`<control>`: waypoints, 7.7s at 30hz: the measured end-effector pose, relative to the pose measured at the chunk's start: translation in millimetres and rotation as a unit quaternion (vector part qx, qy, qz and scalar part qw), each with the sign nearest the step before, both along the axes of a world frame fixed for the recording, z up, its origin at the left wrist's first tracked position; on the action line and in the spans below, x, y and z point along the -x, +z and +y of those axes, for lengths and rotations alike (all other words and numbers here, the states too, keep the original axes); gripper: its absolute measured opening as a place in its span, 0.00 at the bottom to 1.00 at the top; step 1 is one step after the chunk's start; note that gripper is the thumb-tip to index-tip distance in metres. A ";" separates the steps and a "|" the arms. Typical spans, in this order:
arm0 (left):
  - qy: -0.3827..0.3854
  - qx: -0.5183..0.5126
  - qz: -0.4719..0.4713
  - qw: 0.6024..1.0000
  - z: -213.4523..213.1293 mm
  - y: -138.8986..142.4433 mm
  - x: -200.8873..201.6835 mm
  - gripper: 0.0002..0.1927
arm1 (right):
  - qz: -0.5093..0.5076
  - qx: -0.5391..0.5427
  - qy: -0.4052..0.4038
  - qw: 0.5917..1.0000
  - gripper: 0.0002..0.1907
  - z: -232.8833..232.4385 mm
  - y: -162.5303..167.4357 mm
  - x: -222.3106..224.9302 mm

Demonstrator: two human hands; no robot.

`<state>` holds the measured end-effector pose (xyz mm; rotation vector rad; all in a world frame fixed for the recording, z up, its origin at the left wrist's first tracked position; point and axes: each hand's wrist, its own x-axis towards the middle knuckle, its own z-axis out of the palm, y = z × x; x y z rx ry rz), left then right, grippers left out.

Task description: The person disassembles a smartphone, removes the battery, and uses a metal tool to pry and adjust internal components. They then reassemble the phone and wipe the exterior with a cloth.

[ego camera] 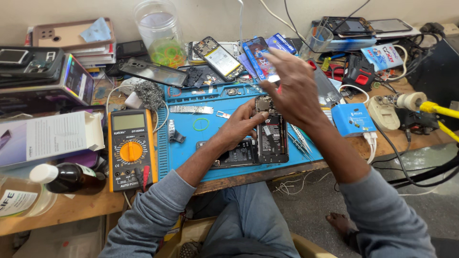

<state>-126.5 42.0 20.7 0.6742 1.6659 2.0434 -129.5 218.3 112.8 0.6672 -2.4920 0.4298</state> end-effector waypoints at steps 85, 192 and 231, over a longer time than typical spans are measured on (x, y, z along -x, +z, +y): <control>0.022 -0.110 -0.008 0.994 -1.3 15.6 -4.9 0.33 | -0.413 0.438 0.035 0.798 0.17 39.8 -22.2 -8.9; -0.089 -0.011 -0.089 0.992 233.5 -38.1 -172.2 0.14 | -0.280 0.649 -0.108 0.699 0.14 215.0 -120.9 -276.3; -0.193 -0.024 -0.223 0.955 111.8 -239.5 -150.4 0.30 | 0.288 0.761 -0.157 0.559 0.15 491.4 -96.7 -369.8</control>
